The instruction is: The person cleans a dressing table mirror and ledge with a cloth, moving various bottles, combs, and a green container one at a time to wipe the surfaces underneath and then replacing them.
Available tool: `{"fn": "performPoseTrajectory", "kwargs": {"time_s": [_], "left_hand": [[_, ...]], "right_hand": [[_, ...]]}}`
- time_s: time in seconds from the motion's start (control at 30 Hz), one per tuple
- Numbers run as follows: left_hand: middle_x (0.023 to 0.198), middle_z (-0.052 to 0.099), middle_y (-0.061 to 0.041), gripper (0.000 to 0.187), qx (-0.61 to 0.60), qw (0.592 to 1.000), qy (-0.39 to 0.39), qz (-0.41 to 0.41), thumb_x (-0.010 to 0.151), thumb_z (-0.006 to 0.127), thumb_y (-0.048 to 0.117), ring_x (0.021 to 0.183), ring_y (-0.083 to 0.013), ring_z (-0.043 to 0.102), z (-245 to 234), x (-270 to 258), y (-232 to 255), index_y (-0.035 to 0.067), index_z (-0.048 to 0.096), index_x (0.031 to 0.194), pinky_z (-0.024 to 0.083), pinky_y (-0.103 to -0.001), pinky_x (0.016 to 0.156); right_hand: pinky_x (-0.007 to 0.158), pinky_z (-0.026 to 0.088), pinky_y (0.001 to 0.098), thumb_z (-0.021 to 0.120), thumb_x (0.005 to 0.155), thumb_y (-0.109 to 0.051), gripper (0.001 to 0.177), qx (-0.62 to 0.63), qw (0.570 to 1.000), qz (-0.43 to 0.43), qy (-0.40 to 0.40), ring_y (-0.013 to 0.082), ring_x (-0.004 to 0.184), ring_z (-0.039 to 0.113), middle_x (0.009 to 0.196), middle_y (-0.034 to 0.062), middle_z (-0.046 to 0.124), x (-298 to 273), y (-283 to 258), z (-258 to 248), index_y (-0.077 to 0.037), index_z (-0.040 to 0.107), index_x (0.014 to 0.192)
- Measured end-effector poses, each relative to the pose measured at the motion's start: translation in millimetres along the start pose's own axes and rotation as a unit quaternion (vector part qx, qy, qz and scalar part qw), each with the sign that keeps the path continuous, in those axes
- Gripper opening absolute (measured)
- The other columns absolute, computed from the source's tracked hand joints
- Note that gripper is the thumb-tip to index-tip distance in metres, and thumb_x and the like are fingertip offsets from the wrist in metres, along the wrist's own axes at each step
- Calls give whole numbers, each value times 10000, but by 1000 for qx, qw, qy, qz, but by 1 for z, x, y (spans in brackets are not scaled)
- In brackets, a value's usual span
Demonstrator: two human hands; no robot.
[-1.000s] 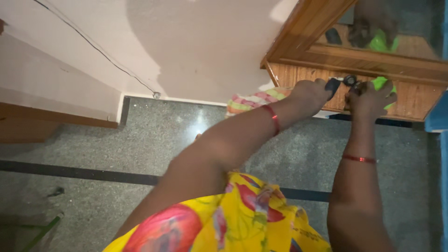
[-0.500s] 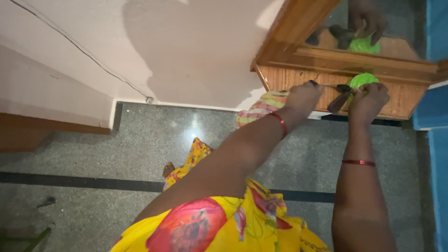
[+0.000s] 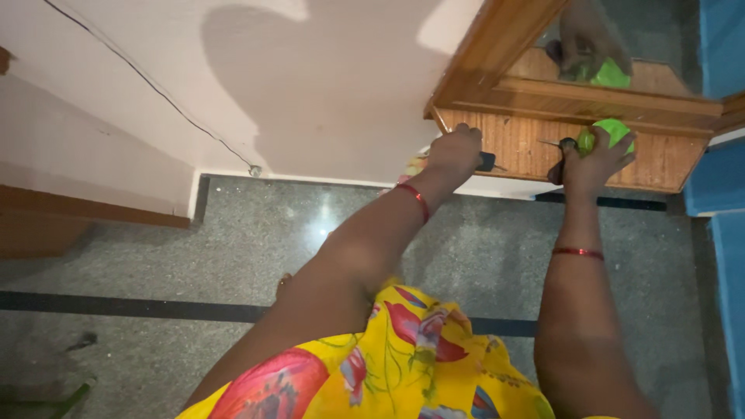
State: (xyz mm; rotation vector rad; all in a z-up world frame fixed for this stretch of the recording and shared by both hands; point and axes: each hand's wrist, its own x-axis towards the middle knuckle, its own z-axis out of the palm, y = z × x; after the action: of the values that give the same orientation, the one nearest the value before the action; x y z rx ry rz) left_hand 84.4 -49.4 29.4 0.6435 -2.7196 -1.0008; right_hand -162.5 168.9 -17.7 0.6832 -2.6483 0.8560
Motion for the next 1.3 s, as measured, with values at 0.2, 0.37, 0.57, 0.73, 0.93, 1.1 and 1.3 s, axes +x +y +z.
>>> {"fn": "performPoseTrajectory", "kwargs": {"time_s": [0.2,0.37,0.57,0.73,0.93,1.1,1.3], "left_hand": [[1205,622,-176,278,82,996,-18,-19,788,786,179,1044,-323,699,0,-1,-24,37,728,1020,573,-429,860],[1173,647,-168,313,94,995,-20,-20,774,798,222,1053,-320,696,-21,-17,-39,62,747,1038,572,-443,868],[1118,628,-168,407,60,997,-5,-54,765,801,380,1009,-340,674,-66,-63,-59,67,739,1019,556,-460,864],[1102,632,-161,444,44,990,-23,-132,818,760,456,1005,-339,674,-102,-113,-86,68,729,1031,554,-465,872],[1086,644,-141,463,14,981,21,-193,809,751,510,998,-329,672,-133,-161,-123,84,735,991,541,-456,861],[1068,656,-133,457,-3,974,68,-216,785,761,520,989,-342,663,-147,-177,-128,106,755,978,532,-460,864],[1044,651,-132,458,-1,977,76,-198,815,760,503,942,-336,676,-162,-190,-120,74,748,972,538,-450,848]], "right_hand": [[1272,238,574,752,920,-69,387,-65,997,-35,-34,613,1534,77,1727,260,172,-22,-11,-15,-145,752,1299],[1223,274,551,755,948,-91,308,-112,987,-104,-57,605,1487,192,1687,252,317,-26,-19,-36,-158,777,1248],[1231,377,481,699,923,-140,506,-15,998,-66,-18,483,1466,410,1581,238,447,-16,-5,-39,-95,547,1404],[1156,421,527,765,978,-120,101,-192,948,-253,-28,465,1340,494,1507,265,550,-14,22,-40,-50,762,1051],[1180,420,502,643,842,5,382,-124,970,-203,50,426,1393,498,1449,216,549,-14,23,-39,-29,613,1221],[1190,321,610,734,796,-176,788,-111,994,-25,3,453,1462,348,1568,245,435,23,16,-40,-135,513,1551],[1102,196,772,772,749,-331,894,-176,982,63,-24,553,1483,130,1662,236,207,42,6,-38,-261,473,1589]]}}
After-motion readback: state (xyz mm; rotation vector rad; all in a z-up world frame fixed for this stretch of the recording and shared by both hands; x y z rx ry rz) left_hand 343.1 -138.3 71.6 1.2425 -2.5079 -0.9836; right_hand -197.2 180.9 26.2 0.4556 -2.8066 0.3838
